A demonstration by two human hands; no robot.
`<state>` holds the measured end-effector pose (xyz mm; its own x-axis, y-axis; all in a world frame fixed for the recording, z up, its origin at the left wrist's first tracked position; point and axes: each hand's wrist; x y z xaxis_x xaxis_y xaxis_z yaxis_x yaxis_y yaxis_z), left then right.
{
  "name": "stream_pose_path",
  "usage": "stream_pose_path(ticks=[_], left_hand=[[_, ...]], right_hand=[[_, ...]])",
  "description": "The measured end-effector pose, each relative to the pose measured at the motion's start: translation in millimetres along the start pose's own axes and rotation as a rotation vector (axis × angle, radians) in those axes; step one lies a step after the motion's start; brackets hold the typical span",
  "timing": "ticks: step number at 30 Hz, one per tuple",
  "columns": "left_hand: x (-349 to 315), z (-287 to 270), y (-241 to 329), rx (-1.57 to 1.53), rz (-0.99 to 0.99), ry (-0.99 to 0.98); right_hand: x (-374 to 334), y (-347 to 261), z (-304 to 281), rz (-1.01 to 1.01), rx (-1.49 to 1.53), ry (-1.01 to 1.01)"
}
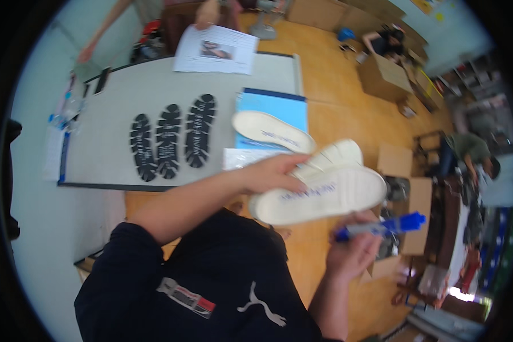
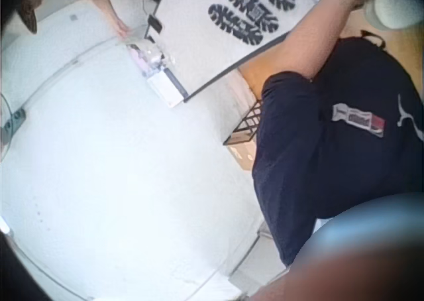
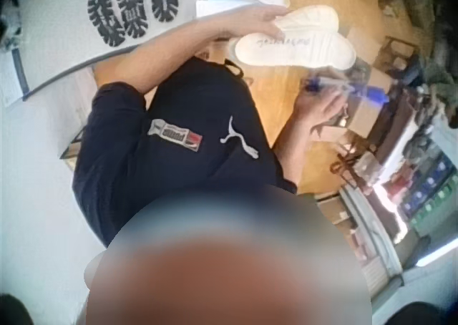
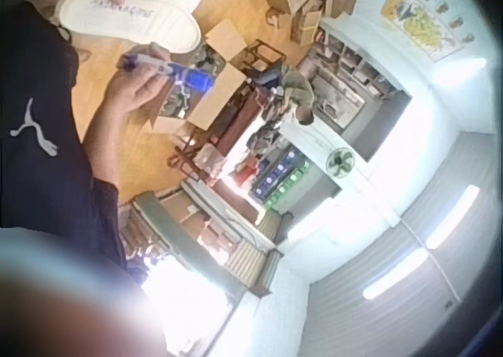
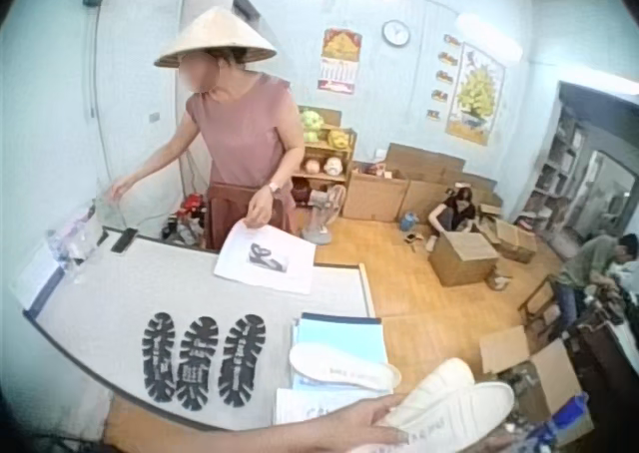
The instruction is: The person moves a hand truck loaded with wrapped packages through a warehouse, then enters an office area. They place several shoe insoles on a table, retrieve a blue marker, and write text on the insoles. The person also handles documents and retrieves items from storage bins.
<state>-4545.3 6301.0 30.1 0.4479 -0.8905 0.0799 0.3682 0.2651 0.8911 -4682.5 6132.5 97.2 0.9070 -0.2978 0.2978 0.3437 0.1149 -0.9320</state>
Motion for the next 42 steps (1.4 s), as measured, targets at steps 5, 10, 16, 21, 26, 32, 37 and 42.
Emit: stream_pose_path(ticks=[5, 10, 16, 21, 26, 32, 37, 42], left_hand=[[5.4, 1.6, 17.9, 0.063, -0.083, -0.032], [16.9, 4.7, 24.0, 0.072, -0.126, -0.077], [26.6, 8.0, 20.6, 0.125, -0.159, -0.124], [29.6, 9.0, 19.5, 0.110, -0.172, -0.142], [30.6, 10.6, 19.5, 0.120, -0.171, -0.142], [29.5, 11.1, 18.2, 0.091, -0.157, -0.152], [27.5, 11.7, 16.3, 0.115, -0.160, -0.135], [25.5, 12.2, 17.0, 0.105, -0.176, -0.141]], right_hand=[[-7.5, -4.6, -0.9, 0.148, -0.328, -0.114], [-4.2, -5.2, 0.1, 0.093, -0.544, -0.218], [-7.0, 0.2, -11.2, 0.081, -0.600, -0.246], [-9.3, 2.3, -15.4, 0.072, -0.623, -0.263], [-7.7, -1.0, -16.1, 0.073, -0.647, -0.315], [-11.6, 0.5, -13.1, 0.169, -0.607, -0.186], [-14.5, 1.3, -13.7, 0.136, -0.639, -0.172], [-16.8, 1.3, -13.8, 0.132, -0.617, -0.171]])
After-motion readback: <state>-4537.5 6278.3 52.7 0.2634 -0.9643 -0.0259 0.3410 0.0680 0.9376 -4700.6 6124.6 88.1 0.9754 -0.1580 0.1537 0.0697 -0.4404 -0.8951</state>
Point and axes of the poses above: each hand's wrist, its own x-axis towards the middle knuckle, its own z-axis out of the palm, y = z × x, and after that the axes turned 8 degrees about -y, right-handed
